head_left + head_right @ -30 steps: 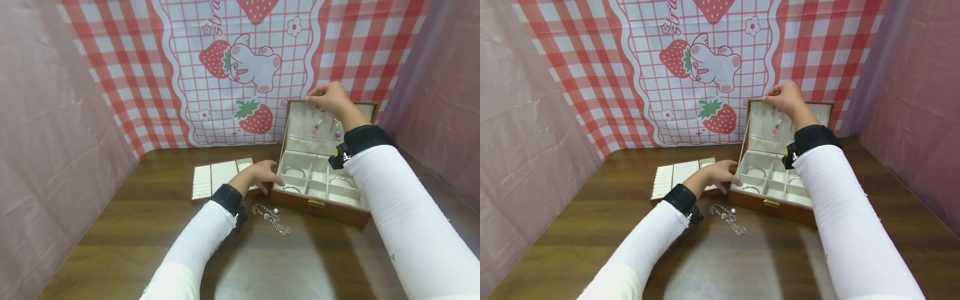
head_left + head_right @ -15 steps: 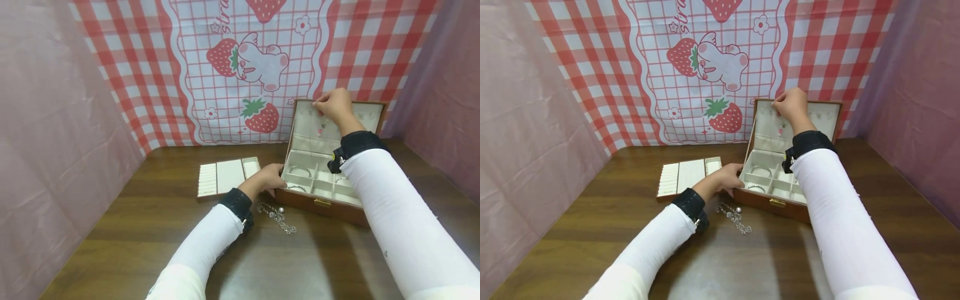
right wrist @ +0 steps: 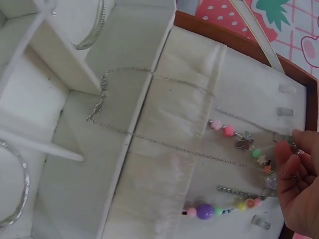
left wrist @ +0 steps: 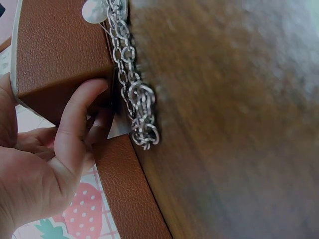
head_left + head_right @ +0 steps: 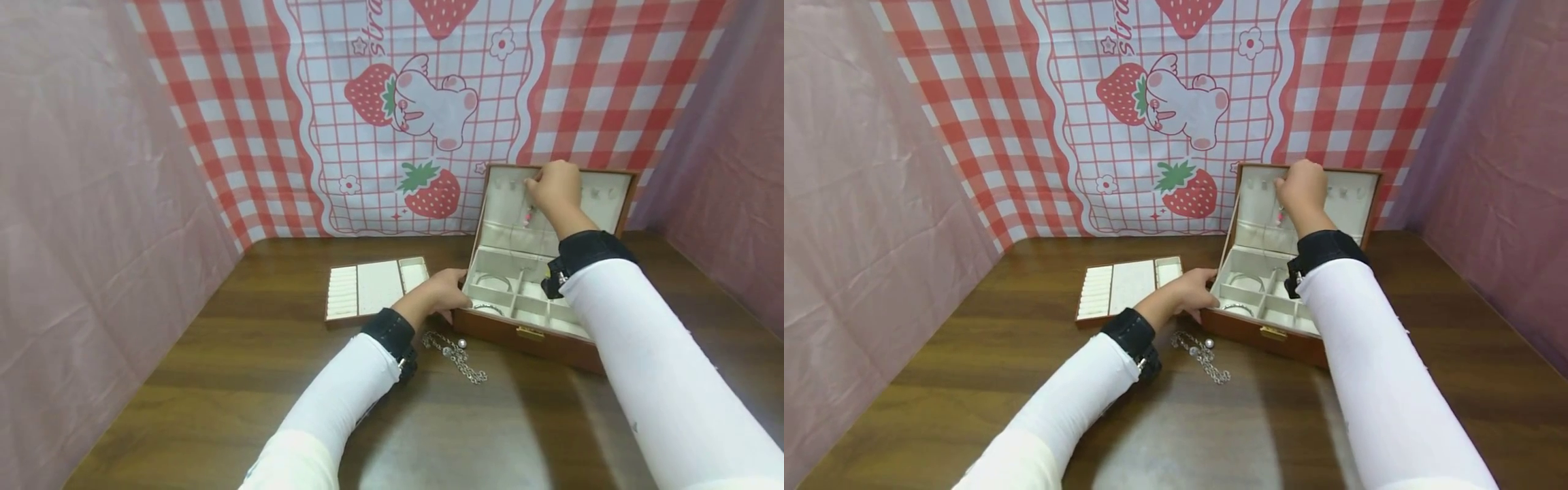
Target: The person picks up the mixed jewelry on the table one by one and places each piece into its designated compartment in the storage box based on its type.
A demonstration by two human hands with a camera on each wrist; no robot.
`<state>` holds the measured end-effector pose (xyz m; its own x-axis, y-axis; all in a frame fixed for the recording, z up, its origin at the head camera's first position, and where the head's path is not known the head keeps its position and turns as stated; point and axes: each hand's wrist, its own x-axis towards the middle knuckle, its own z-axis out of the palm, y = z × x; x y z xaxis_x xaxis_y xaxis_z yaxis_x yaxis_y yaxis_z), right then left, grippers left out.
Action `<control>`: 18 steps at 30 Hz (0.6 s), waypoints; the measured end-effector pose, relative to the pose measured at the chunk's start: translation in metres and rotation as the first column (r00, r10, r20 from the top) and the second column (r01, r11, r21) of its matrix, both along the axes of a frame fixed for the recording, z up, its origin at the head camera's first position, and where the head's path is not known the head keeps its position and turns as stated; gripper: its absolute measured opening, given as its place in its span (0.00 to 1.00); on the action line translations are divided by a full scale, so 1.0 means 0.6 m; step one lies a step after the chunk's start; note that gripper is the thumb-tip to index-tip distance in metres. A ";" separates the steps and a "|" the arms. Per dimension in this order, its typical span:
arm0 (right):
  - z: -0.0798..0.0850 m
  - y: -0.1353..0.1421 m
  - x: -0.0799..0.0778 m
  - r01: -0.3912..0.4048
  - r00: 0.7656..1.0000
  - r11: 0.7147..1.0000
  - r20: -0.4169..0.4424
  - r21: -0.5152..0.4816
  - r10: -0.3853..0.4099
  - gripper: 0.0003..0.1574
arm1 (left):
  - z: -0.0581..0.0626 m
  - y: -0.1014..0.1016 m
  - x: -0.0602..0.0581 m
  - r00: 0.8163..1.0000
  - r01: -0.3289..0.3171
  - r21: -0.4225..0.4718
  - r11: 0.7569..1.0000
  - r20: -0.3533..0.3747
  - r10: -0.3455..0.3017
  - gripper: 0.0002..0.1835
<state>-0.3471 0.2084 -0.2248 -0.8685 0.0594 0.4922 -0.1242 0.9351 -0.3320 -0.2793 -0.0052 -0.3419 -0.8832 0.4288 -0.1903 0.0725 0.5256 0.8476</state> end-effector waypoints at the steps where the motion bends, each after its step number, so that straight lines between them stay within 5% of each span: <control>1: -0.002 0.002 0.002 -0.002 1.000 1.000 0.002 -0.003 0.002 0.21 | 0.000 0.000 0.000 1.000 -0.001 -0.001 1.000 0.003 0.001 0.39; 9: -0.020 0.021 0.008 -0.083 0.996 0.997 -0.008 0.000 0.083 0.20 | 0.001 0.000 0.003 1.000 -0.005 0.014 1.000 0.005 0.005 0.37; 18: -0.017 0.027 0.017 -0.080 0.994 0.997 0.078 -0.013 0.081 0.15 | 0.002 0.000 0.006 1.000 -0.012 0.027 1.000 0.012 0.012 0.38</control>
